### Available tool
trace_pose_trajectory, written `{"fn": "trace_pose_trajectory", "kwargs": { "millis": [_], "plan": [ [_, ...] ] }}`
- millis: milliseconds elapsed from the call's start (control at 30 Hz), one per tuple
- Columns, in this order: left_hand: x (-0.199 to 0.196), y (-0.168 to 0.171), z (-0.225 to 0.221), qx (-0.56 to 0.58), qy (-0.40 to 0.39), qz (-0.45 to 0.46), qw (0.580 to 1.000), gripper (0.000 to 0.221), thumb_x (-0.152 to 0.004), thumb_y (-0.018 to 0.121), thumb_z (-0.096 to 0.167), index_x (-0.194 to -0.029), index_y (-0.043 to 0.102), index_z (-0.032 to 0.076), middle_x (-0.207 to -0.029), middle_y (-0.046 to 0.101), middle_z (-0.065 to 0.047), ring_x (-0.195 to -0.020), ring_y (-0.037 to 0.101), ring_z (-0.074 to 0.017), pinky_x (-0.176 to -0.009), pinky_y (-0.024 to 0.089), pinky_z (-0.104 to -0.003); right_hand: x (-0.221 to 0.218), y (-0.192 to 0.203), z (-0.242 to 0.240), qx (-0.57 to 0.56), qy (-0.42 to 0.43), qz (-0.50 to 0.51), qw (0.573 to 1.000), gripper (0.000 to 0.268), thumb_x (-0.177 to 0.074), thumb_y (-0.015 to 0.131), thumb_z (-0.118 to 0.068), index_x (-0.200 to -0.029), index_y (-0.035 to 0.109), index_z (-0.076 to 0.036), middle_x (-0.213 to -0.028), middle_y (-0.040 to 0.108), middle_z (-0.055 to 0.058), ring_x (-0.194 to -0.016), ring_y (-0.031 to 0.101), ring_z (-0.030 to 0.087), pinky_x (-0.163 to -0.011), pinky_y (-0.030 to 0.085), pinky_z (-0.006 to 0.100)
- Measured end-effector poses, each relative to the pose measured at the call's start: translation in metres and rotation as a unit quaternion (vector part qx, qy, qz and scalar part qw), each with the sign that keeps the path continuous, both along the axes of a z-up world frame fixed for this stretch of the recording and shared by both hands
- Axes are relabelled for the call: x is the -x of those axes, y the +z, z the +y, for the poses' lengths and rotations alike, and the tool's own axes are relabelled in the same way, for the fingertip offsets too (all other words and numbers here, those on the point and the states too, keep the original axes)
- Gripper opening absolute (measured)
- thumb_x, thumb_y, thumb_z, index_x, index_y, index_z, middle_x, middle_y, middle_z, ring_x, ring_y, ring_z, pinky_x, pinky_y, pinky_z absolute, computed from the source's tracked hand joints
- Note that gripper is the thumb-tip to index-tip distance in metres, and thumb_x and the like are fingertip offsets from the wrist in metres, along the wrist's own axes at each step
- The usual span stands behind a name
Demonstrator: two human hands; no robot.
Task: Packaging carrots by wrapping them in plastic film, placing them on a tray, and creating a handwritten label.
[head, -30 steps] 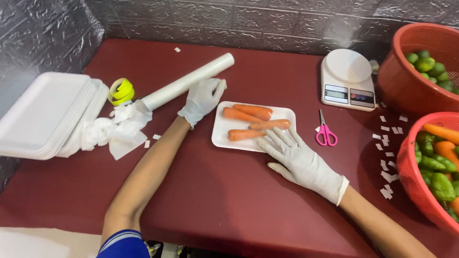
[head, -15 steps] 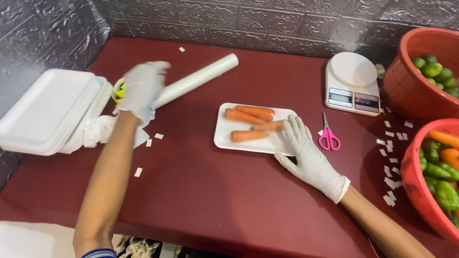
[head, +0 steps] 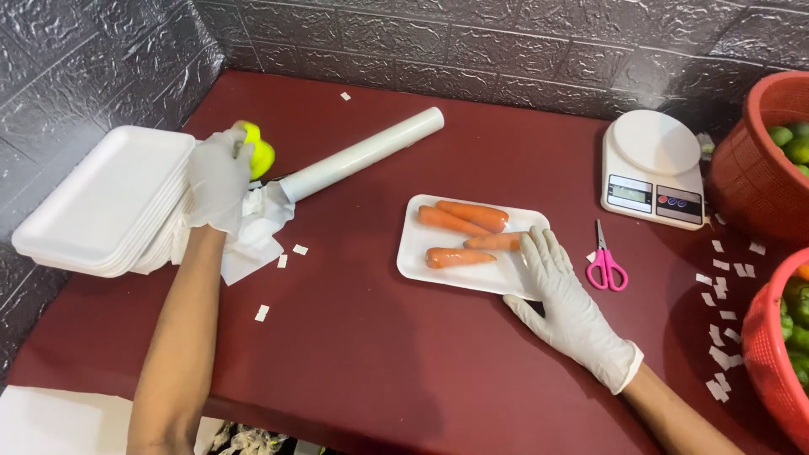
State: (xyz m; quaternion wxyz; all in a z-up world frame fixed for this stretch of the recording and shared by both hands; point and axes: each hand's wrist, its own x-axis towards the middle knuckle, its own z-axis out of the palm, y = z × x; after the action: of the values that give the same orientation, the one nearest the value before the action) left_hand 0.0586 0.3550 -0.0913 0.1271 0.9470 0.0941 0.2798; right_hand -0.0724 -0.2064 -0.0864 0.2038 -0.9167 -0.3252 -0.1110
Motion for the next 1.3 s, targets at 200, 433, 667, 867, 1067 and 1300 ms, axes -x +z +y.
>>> {"fn": "trace_pose_trajectory", "kwargs": {
  "millis": [200,433,667,867,1067,1300],
  "plan": [
    [0.031,0.036,-0.030,0.130,-0.065,0.033,0.989,0.044,-0.098,0.063,0.015,-0.141,0.058,0.007,-0.137,0.061,-0.015,-0.092,0.070,-0.0254,-0.086,0.050,-0.044,0.018,0.031,0.006,-0.039,-0.019,0.098,0.994,0.076,-0.092,0.064,-0.030,-0.153,0.027,-0.005,-0.165,0.024,0.022,-0.157,0.014,0.043,-0.122,0.021,0.051],
    [0.082,0.097,-0.066,0.165,-0.020,0.196,0.966,0.023,-0.089,0.069,0.033,-0.083,0.070,0.011,-0.082,0.069,-0.005,-0.075,0.060,-0.0221,-0.071,0.043,-0.039,0.015,0.015,-0.003,-0.036,-0.057,0.130,0.989,0.085,-0.090,0.065,-0.034,-0.159,0.022,-0.011,-0.170,0.016,0.017,-0.158,0.011,0.038,-0.119,0.025,0.050],
    [0.097,0.102,-0.049,0.171,-0.032,0.254,0.951,0.018,-0.085,0.068,0.028,-0.080,0.069,0.011,-0.078,0.069,-0.004,-0.072,0.060,-0.0202,-0.069,0.044,-0.037,0.014,0.006,-0.006,-0.050,-0.040,0.090,0.994,0.089,-0.089,0.067,-0.031,-0.161,0.019,-0.010,-0.170,0.018,0.016,-0.158,0.013,0.041,-0.121,0.024,0.051],
    [0.109,0.107,-0.062,0.174,-0.053,0.314,0.932,0.013,-0.082,0.066,0.023,-0.077,0.068,0.011,-0.075,0.069,-0.003,-0.070,0.060,-0.0185,-0.068,0.044,-0.035,0.015,0.006,-0.007,-0.052,-0.043,0.099,0.993,0.090,-0.088,0.067,-0.031,-0.161,0.019,-0.011,-0.170,0.019,0.016,-0.158,0.013,0.040,-0.120,0.026,0.052],
    [0.120,0.113,-0.061,0.175,-0.071,0.370,0.910,0.009,-0.078,0.065,0.018,-0.074,0.067,0.010,-0.071,0.069,-0.002,-0.068,0.059,-0.0168,-0.066,0.044,-0.033,0.017,0.013,-0.003,-0.055,-0.048,0.111,0.991,0.085,-0.088,0.068,-0.030,-0.159,0.024,-0.009,-0.169,0.023,0.014,-0.158,0.015,0.038,-0.119,0.028,0.049],
    [0.120,0.128,-0.068,0.185,-0.080,0.437,0.877,0.005,-0.074,0.063,0.011,-0.070,0.066,0.010,-0.066,0.068,0.000,-0.065,0.059,-0.0147,-0.064,0.045,-0.030,0.016,0.006,-0.006,-0.049,-0.060,0.117,0.990,0.091,-0.087,0.068,-0.031,-0.162,0.019,-0.013,-0.171,0.019,0.009,-0.159,0.013,0.037,-0.118,0.029,0.050]
  ]
}}
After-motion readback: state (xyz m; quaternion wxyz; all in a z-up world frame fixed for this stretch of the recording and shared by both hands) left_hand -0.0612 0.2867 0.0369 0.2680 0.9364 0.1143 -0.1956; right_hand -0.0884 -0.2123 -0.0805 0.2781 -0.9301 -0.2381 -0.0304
